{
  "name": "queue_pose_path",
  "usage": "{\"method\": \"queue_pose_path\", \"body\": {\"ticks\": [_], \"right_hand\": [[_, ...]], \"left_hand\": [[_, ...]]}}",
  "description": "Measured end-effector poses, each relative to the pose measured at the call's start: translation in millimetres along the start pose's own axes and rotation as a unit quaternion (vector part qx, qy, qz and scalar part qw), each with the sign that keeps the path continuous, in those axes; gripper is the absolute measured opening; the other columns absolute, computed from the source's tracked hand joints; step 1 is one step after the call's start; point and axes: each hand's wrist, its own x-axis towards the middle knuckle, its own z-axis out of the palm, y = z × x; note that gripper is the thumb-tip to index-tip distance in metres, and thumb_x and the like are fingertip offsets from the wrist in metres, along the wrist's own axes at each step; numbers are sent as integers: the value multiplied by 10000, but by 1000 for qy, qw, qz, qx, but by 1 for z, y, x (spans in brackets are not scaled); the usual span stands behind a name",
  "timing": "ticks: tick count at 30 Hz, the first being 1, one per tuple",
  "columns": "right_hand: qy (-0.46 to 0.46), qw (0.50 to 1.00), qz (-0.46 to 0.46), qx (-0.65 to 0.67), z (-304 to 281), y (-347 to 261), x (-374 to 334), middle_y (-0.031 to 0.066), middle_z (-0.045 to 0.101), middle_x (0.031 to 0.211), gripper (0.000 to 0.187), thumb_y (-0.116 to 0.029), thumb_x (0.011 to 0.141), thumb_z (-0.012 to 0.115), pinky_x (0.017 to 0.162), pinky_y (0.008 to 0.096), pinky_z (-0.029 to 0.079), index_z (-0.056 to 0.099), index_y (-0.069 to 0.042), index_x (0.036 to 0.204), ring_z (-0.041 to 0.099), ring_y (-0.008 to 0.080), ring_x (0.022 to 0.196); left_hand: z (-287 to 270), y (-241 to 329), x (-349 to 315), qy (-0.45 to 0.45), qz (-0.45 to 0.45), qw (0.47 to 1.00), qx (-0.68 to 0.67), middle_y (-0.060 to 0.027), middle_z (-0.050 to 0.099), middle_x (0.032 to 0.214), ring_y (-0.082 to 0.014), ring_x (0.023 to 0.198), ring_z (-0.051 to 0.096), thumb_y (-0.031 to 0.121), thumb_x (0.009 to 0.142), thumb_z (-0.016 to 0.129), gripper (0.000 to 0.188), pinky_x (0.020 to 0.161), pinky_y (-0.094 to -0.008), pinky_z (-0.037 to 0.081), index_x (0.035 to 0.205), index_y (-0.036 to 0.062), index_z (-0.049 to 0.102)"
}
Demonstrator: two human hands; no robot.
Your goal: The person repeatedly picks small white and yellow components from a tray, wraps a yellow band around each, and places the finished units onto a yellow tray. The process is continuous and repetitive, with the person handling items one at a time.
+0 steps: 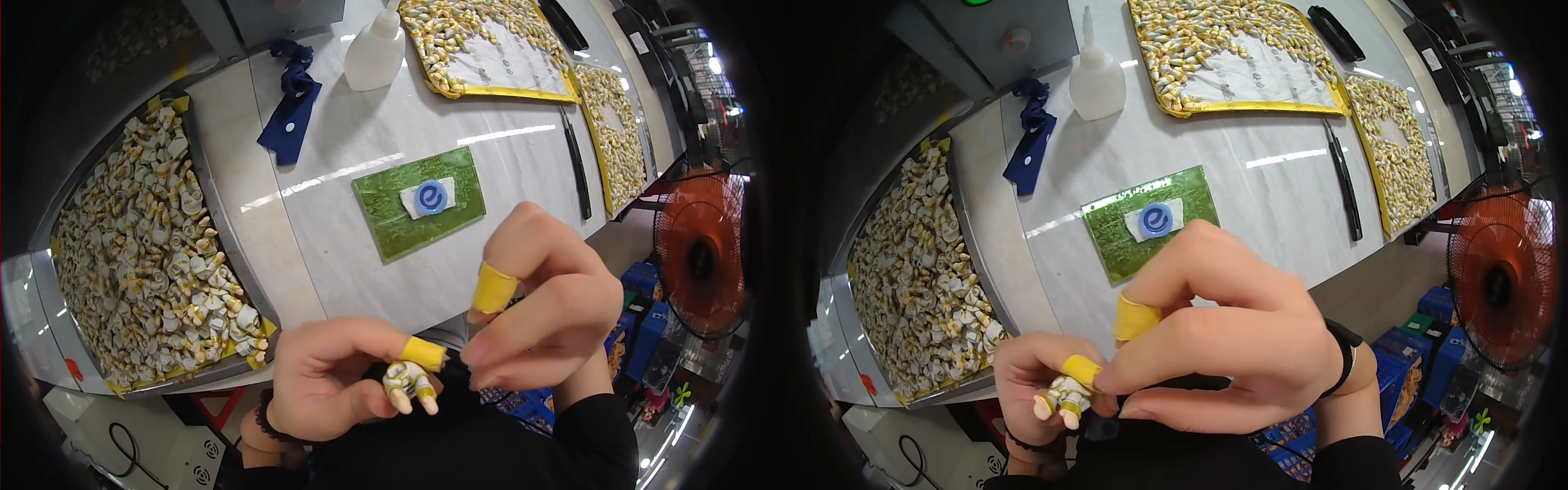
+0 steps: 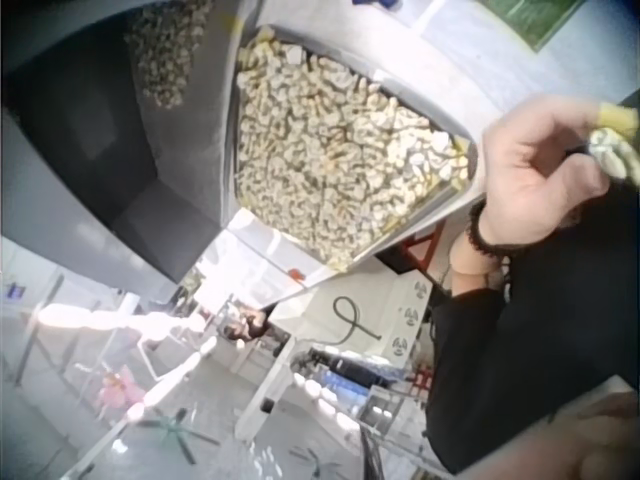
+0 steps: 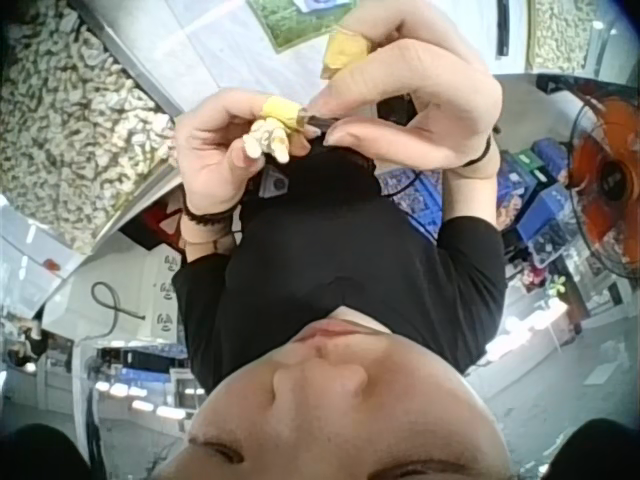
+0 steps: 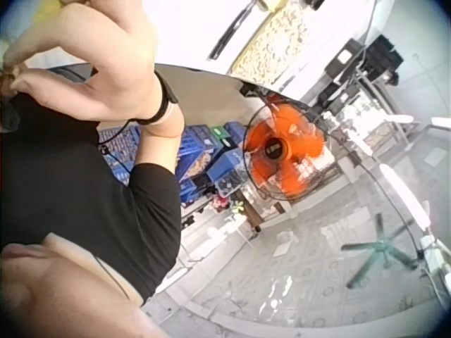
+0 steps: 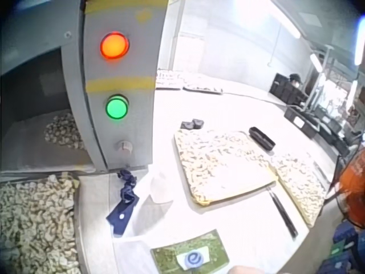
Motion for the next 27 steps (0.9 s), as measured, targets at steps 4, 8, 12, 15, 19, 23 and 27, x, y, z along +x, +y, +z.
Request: {"method": "queue_pose_path", "body": {"ticks": [4,8,12,15,19,23,27], "right_hand": [[-42,998,26,40,6,-3,4,33,552,824,181,-233,647,793,608,263,360,696,-122,751,478,170,741],[-82,994,22,63,6,0,7,43,540,845,170,-213,655,783,610,265,366,689,-112,753,490,175,738],[-90,994,20,61,5,0,7,42,541,845,204,-235,639,792,595,270,368,683,-103,749,490,176,719],[-81,996,6,45,4,0,9,36,538,837,252,-285,616,807,583,273,366,670,-110,733,481,175,705],[-11,999,-37,-7,5,-6,-3,18,510,814,357,-384,570,829,566,274,343,605,-141,706,445,169,693],[78,995,-54,-12,4,-7,-17,26,496,801,323,-351,617,813,558,272,347,603,-130,725,446,177,674],[158,985,-55,-29,-5,9,-34,10,447,754,413,-426,588,810,543,239,324,535,-134,685,420,151,651]], "left_hand": [[-3,-4,-2,-27,-43,998,-45,-146,617,962,-176,880,600,210,793,697,420,795,-291,464,1054,-91,563],[-4,-7,-2,-23,-60,997,-48,-134,615,960,-166,903,580,144,782,707,355,818,-293,445,1026,-76,573],[-4,-8,1,-39,-66,996,-54,-134,614,968,-173,927,575,88,769,712,314,849,-302,436,1001,-71,574],[-2,-6,-1,-20,-92,994,-51,-131,618,974,-171,926,581,83,770,710,316,853,-302,443,1010,-70,573],[1,-1,2,-34,-49,998,-29,-115,630,968,-139,901,594,71,769,707,311,803,-276,470,1026,-53,583],[-1,34,-12,-14,77,950,302,-143,646,830,-255,776,618,282,656,789,406,699,-338,476,851,-44,645],[-13,97,-62,143,178,699,677,-123,624,844,-276,812,599,271,694,751,347,729,-361,454,866,-10,644]]}}
